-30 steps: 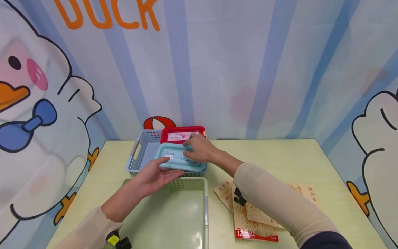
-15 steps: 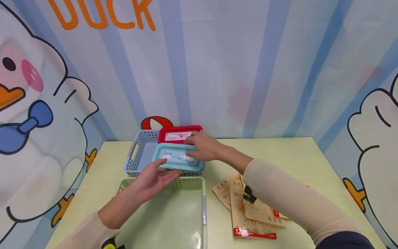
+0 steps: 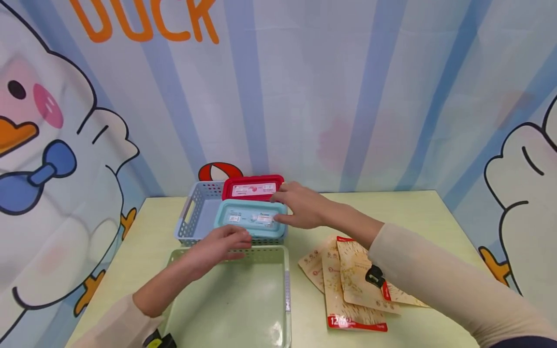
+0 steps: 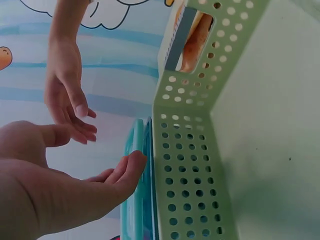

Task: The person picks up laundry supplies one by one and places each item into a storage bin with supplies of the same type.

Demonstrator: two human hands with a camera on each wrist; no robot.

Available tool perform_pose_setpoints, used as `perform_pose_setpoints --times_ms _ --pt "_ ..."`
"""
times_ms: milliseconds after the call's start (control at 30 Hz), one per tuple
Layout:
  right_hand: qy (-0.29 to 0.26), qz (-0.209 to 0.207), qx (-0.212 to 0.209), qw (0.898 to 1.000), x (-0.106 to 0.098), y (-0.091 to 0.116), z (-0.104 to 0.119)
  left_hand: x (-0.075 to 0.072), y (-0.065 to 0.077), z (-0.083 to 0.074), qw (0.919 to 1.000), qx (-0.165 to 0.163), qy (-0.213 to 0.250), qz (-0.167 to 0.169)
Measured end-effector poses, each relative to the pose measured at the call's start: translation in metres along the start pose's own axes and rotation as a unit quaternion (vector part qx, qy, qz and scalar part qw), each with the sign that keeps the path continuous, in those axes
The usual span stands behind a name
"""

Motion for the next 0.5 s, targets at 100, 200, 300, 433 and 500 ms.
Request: perform_pose_setpoints --times_ms 100,200,300,433,500 --pt "-0.002 0.000 0.001 1.000 -0.006 0.010 -0.005 0.003 0.000 -0.003 0.9980 0.024 -0.058 0.003" --pt "-0.011 -0.002 0.004 1.000 -0.012 0.019 -0.012 0.009 0.000 -0.006 0.9932 0.044 -0.108 0.005" --pt "-0.020 -0.002 0.010 1.000 -0.016 0.027 -0.019 0.018 -0.003 -0.009 0.9887 0.056 -0.139 0.004" --pt "-0.022 0.003 0.016 1.000 -0.017 0.035 -0.026 0.029 -0.008 -0.014 0.9818 0.079 -0.173 -0.005" --pt "-0.022 0.005 0.018 1.000 -0.017 0.039 -0.029 0.036 -0.010 -0.017 0.9788 0.089 -0.184 -0.006"
Point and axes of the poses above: each hand's wrist, its own y-axis away from the middle knuckle, its own x-axis out of the palm, z = x × y, the point moved 5 cm from there along -y, towards the middle knuckle, and after that the axes turned 6 degrees about -z, right-handed, at the moved point
